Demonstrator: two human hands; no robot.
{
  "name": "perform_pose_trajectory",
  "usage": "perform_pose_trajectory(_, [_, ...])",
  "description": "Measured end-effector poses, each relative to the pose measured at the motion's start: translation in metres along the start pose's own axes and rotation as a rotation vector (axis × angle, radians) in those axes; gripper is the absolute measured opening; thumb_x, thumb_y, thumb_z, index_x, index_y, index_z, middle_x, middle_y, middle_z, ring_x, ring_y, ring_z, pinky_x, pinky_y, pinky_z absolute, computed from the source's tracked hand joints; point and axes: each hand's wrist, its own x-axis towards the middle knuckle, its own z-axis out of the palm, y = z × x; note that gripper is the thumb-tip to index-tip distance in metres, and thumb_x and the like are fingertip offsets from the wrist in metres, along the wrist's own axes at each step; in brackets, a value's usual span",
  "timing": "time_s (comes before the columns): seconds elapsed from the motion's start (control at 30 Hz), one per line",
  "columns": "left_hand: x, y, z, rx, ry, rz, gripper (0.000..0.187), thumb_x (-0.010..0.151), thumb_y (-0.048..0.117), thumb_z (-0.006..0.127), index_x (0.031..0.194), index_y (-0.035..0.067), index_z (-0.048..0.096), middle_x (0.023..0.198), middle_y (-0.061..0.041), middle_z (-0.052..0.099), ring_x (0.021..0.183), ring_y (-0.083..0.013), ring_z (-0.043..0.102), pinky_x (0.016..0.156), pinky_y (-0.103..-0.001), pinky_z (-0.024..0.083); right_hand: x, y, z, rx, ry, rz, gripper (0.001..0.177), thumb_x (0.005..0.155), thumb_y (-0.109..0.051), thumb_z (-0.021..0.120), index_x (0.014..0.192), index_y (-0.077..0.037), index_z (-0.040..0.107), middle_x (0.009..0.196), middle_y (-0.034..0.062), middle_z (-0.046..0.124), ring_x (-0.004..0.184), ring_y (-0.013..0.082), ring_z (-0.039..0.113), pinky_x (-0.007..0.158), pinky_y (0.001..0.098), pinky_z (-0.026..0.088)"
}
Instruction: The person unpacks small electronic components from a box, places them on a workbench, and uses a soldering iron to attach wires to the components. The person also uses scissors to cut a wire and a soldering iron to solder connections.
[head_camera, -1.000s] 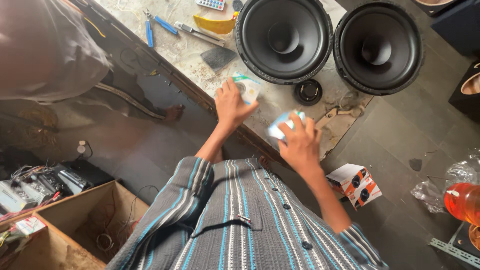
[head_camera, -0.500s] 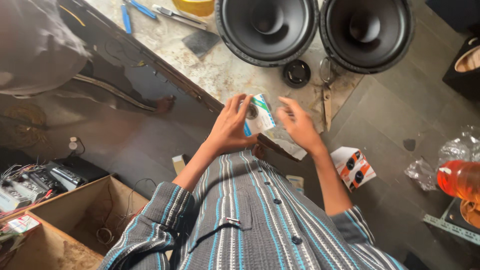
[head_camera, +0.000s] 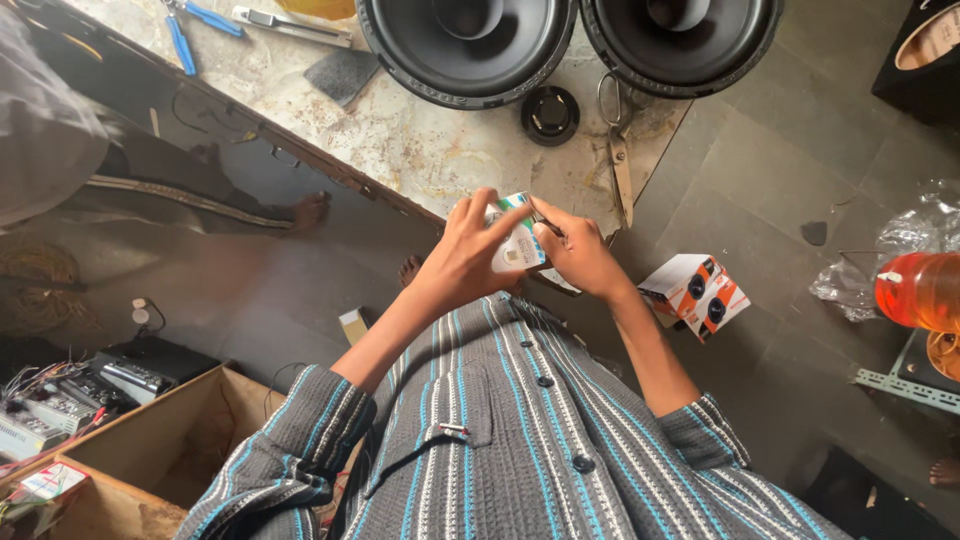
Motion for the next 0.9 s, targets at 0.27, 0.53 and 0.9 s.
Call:
perform_pose_trajectory(0.27, [0.001,0.002,0.005,0.073,-0.041,0.053,0.079,0.064,0.033,0.091,0.136,0.021,0.059,0.120,-0.027,0.044,0.105,-0.0478,0.052,0.090,-0.053,0.052,-0.001,-0.004,-0.008,-0.026,-0.021,-0.019,0.042,0.103,-0.015,0.059,0.141,0.003,0.058,0.125,0.0186,0.074,0.111,0.0146,0.068,0.089,0.0331,0.056])
perform_pose_trajectory(0.53, [0.003,0.003,0.005,0.098,-0.045,0.085,0.074,0.065,0.033,0.090,0.132,0.020,0.061,0.120,-0.026,0.045,0.099,-0.0448,0.054,0.086,-0.052,0.053,-0.007,-0.023,-0.014,0.200,-0.110,0.196,0.049,0.101,-0.017,0.058,0.148,-0.004,0.052,0.118,0.0059,0.071,0.095,0.0123,0.066,0.074,0.0293,0.062])
perform_pose_trajectory(0.9, [-0.008,0.018,0.023,-0.155,-0.078,-0.093,0.063,0.061,0.028,0.090,0.118,0.015,0.065,0.113,-0.025,0.043,0.101,-0.0439,0.054,0.083,-0.051,0.051,-0.040,0.024,0.024,-0.157,0.251,-0.140,0.038,0.109,-0.017,0.046,0.139,0.001,0.061,0.121,0.0261,0.070,0.106,0.0365,0.071,0.091,0.0429,0.055])
